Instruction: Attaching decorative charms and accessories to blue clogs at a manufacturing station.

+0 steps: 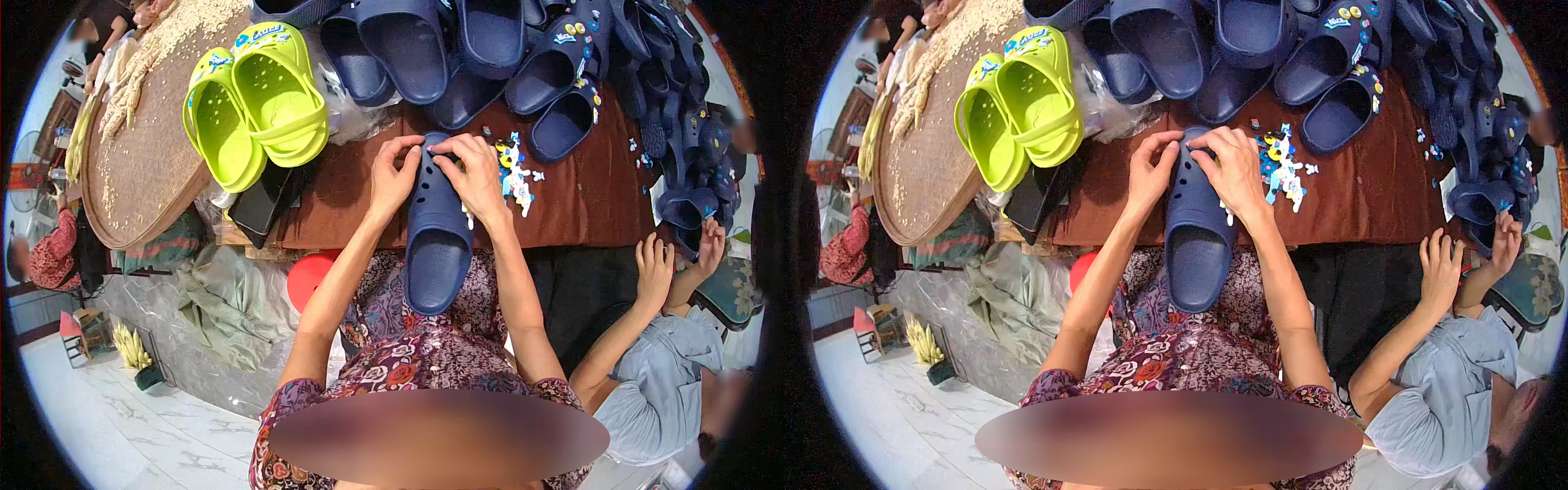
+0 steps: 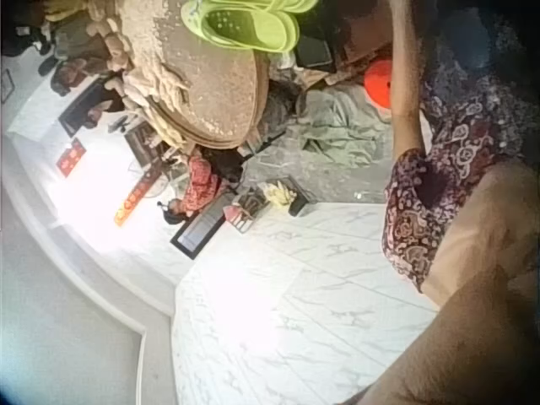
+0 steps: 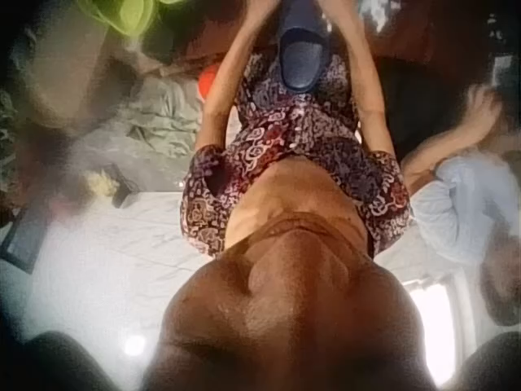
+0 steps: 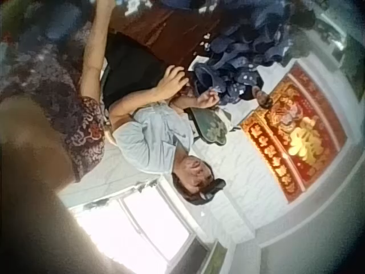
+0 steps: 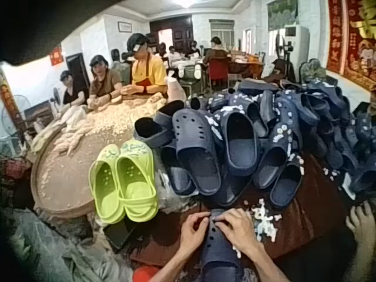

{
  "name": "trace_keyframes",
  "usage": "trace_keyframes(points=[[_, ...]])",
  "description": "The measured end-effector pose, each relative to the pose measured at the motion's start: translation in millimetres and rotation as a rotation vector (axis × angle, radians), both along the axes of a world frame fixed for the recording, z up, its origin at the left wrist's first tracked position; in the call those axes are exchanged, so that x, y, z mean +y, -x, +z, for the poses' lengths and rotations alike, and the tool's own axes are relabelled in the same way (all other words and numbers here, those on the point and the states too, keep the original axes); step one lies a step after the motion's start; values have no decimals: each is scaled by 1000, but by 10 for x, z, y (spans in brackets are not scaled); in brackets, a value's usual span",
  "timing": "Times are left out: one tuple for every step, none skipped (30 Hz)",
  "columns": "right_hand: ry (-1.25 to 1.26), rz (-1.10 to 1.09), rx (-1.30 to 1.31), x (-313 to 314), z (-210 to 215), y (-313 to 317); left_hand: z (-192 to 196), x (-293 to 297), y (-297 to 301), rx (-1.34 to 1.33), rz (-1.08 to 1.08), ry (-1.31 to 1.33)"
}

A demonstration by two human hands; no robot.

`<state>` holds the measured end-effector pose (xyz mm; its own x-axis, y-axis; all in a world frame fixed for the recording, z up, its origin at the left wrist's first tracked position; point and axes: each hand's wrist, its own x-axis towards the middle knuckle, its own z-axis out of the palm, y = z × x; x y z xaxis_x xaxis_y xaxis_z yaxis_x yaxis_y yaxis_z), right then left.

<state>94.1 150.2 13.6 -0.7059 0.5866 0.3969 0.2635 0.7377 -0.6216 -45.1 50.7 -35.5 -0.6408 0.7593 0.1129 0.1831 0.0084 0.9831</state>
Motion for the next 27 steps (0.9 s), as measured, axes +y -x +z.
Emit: trace_keyframes(points=[[0,2,0,1,-6,-4,-6,-5,6,0,2,0],[13,-2,31,2,-23,-8,-12,-5,16,20,9,-3],[25,-6,62,2,-36,-13,-19,-7,22,39,15,-6],[26,-6,62,1,-45,-23,-8,-2,24,38,15,-6],[77,-34,88,-6,-52,-38,2,3,24,35,13,2],[128,-62,115,-10,-62,-54,13,9,23,31,10,10],[127,-63,115,-7,-83,-71,11,17,23,31,9,10],[151,-108,137,-1,-116,-92,8,26,22,-12,-3,17],[174,-155,159,4,-145,-113,6,38,20,-56,-17,25],[175,-153,159,-4,-165,-128,-42,46,22,-55,-15,25],[194,-181,167,-16,-182,-145,-90,62,19,-61,3,17],[213,-210,175,-32,-197,-155,-137,79,19,-67,21,8],[213,-213,174,-50,-217,-177,-142,104,5,-69,18,9],[239,-216,180,-71,-235,-194,-147,126,-8,-35,32,47],[265,-218,187,-86,-254,-206,-150,144,-13,-2,47,85],[264,-220,187,-96,-272,-209,-178,158,1,-1,45,84],[259,-220,187,-107,-288,-209,-205,166,23,-31,20,111],[253,-221,187,-111,-297,-209,-231,176,48,-59,-4,139],[254,-221,187,-114,-293,-208,-221,183,69,-59,-5,139],[261,-227,180,-116,-282,-205,-210,191,93,-125,-42,140],[268,-232,174,-118,-278,-202,-198,200,117,-190,-80,141],[268,-231,173,-116,-283,-202,-154,211,137,-191,-79,141],[276,-232,175,-109,-292,-201,-109,226,159,-250,-126,155],[284,-234,176,-105,-301,-202,-64,243,181,-309,-173,169],[283,-231,177,-103,-302,-202,-41,263,212,-308,-171,167],[274,-230,171,-102,-304,-205,-18,286,245,-274,-207,212],[265,-229,164,-101,-307,-206,5,309,276,-240,-243,257]])
